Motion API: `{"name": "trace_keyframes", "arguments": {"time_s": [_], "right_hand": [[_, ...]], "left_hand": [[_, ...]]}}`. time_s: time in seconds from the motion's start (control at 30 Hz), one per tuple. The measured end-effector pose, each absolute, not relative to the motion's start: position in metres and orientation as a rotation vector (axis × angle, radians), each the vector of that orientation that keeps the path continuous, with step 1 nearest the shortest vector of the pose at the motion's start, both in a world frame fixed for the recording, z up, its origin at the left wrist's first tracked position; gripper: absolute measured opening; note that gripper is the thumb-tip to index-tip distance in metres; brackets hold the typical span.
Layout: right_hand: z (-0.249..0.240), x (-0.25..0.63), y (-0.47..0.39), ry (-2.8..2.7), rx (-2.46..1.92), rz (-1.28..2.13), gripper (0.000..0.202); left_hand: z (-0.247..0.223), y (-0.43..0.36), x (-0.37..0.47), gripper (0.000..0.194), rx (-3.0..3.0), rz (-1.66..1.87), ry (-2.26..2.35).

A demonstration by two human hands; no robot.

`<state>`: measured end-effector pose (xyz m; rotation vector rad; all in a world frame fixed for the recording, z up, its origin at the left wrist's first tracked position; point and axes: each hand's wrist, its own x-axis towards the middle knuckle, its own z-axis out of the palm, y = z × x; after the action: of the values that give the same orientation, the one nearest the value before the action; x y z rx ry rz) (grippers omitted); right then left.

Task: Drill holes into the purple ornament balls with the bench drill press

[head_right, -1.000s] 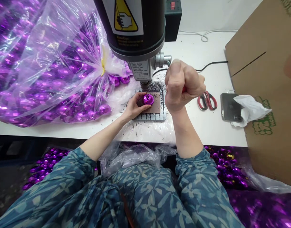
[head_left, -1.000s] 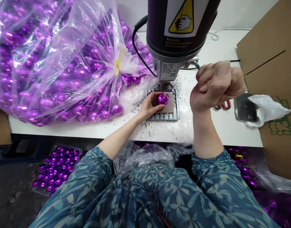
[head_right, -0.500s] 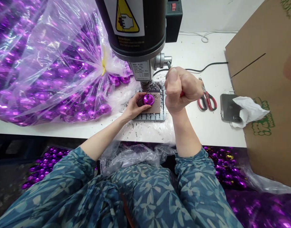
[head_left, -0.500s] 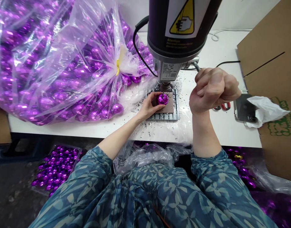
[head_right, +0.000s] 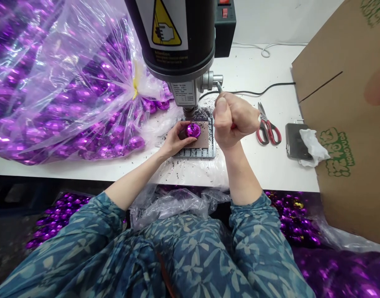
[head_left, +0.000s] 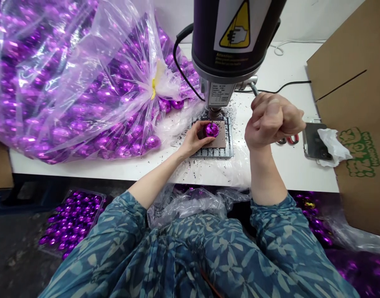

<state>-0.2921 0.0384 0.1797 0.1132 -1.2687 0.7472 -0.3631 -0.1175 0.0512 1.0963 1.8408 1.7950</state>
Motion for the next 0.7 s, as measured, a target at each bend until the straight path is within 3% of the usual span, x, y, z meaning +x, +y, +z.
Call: {"name": "trace_keyframes", "arguments": {"time_s": [0.33, 0.7], "right_hand": [[0.265, -0.300, 0.025, -1.290, -0.010, 0.918, 0.063], [0.257, -0.289, 0.014, -1.281, -0.038, 1.013, 0.068]], "left_hand": [[0.058, -0.119, -0.363, 0.067, 1.120, 1.730, 1.885], [0.052, -0.119, -0.364, 0.063, 1.121, 1.757, 1.947]]}}
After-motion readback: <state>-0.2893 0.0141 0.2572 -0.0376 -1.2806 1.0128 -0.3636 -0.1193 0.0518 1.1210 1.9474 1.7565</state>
